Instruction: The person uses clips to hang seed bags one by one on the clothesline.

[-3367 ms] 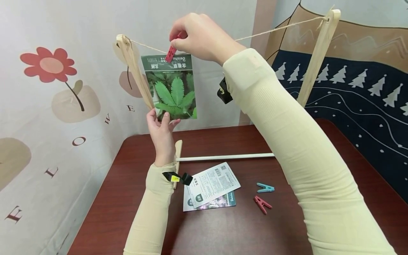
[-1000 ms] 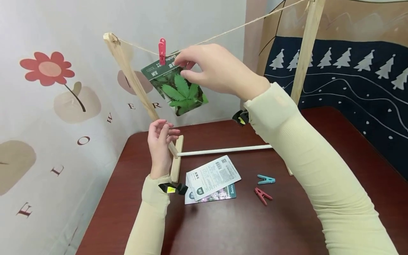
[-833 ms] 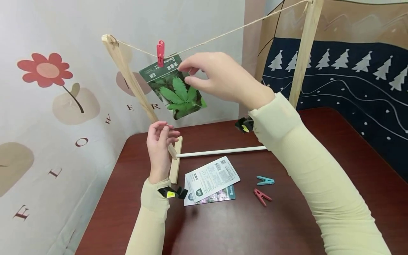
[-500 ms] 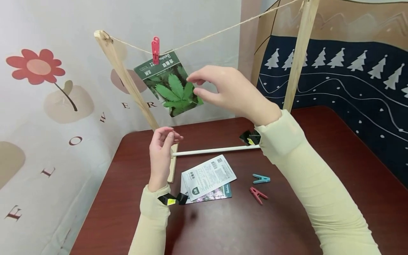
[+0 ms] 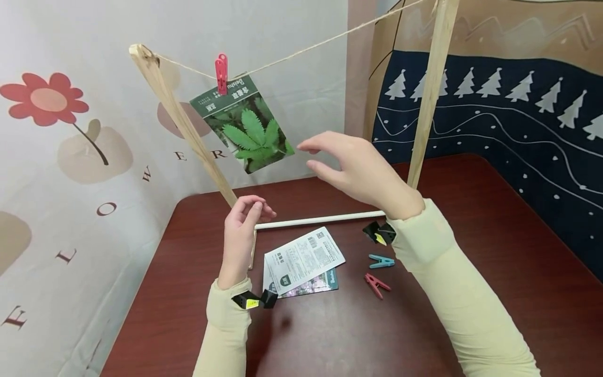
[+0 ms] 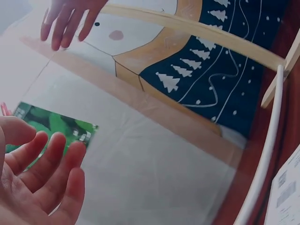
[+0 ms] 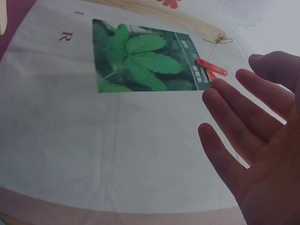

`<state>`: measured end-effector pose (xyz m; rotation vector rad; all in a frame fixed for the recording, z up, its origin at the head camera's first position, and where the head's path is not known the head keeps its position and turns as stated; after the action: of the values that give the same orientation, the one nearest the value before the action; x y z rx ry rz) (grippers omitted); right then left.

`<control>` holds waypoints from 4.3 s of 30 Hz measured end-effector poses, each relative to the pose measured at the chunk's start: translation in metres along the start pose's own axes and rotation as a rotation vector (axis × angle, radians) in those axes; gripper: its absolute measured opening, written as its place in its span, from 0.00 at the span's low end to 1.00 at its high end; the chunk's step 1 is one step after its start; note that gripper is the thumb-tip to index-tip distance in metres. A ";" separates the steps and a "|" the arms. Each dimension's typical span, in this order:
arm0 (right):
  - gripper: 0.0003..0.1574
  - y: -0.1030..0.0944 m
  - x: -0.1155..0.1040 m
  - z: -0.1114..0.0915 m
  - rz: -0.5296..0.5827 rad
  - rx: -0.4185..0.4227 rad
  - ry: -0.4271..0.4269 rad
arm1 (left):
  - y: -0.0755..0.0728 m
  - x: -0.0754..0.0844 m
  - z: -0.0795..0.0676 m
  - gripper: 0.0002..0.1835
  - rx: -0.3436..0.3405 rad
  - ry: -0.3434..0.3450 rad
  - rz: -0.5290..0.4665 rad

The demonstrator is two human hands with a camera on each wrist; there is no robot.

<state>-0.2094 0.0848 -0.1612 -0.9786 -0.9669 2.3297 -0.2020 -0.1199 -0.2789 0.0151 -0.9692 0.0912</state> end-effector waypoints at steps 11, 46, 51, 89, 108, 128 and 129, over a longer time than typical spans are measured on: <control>0.21 0.034 0.073 -0.049 0.225 0.035 0.326 | -0.007 -0.069 -0.005 0.12 -0.019 -0.165 -0.049; 0.28 0.119 0.222 -0.159 0.784 -0.004 0.783 | -0.040 -0.198 -0.024 0.20 -0.040 -0.295 -0.017; 0.29 0.133 0.228 -0.161 0.815 -0.089 0.797 | -0.038 -0.201 -0.025 0.20 -0.030 -0.325 -0.007; 0.23 0.149 0.193 -0.154 0.306 -0.523 0.572 | 0.005 -0.152 -0.040 0.16 -0.379 -0.436 0.332; 0.12 0.153 0.195 -0.151 0.197 -0.524 0.568 | 0.017 -0.153 -0.046 0.17 -0.518 -0.372 0.448; 0.04 0.149 0.198 -0.148 0.143 -0.395 0.573 | 0.015 -0.147 -0.045 0.25 -0.556 -0.278 0.628; 0.04 0.148 0.198 -0.149 0.133 -0.398 0.581 | 0.017 -0.146 -0.045 0.25 -0.571 -0.270 0.632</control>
<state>-0.2462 0.1722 -0.4336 -1.7944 -1.1481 1.7902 -0.2486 -0.1107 -0.4254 -0.8250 -1.2132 0.3976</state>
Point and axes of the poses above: each hand's wrist, its own z-axis towards the middle knuckle, its own y-axis out of the palm, x = y × z, the point moved 8 cm from there along z, towards the middle knuckle, and after that the axes turned 10 degrees about y, right-handed, at the moved point
